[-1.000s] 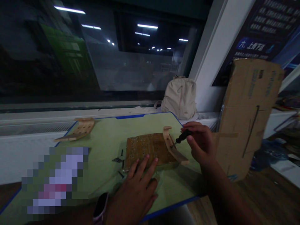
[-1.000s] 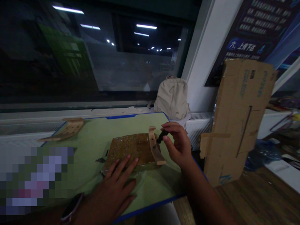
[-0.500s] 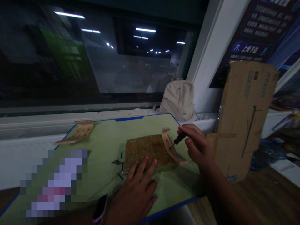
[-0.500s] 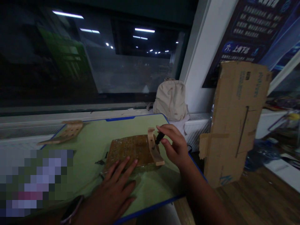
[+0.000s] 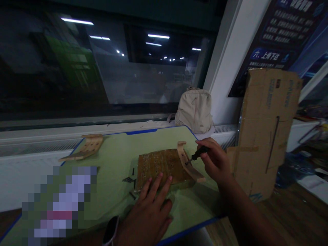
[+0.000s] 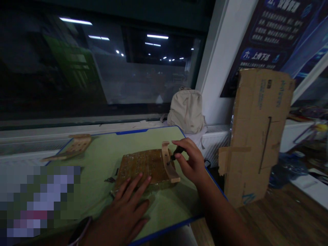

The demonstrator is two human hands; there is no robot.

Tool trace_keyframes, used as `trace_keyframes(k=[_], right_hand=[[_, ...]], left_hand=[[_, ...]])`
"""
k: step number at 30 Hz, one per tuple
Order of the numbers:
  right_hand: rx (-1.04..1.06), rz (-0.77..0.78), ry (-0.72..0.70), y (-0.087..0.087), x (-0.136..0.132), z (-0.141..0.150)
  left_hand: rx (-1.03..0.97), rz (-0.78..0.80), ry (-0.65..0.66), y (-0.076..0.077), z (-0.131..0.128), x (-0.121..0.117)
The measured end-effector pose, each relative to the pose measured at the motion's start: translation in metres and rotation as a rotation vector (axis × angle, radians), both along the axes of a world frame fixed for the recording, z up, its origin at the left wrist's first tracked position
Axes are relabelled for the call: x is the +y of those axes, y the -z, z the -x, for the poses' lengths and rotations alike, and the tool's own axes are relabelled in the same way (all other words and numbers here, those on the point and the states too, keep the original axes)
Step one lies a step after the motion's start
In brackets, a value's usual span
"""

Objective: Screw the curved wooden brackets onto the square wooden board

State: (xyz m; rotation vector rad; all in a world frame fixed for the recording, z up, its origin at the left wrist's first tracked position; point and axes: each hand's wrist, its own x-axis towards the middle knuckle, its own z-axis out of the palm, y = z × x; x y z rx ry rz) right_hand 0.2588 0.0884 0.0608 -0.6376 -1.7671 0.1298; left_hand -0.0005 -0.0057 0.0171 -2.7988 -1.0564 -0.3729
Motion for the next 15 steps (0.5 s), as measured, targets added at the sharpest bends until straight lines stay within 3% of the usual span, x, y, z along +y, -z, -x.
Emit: trace_keyframes(k=[5, 11, 15], right_hand=[[-0.015, 0.076, -0.079, 0.0012, -0.0029, 0.0025], [0.233, 0.036, 0.125, 0.008, 0.0026, 0.0062], [0.195, 0.027, 0.007, 0.0045, 0.0019, 0.0054]], left_hand=[[-0.006, -0.017, -0.003, 0.0014, -0.0007, -0.0008], [-0.019, -0.012, -0.012, 0.0018, 0.0004, -0.0016], [-0.012, -0.002, -0.01, 0.002, 0.001, -0.0007]])
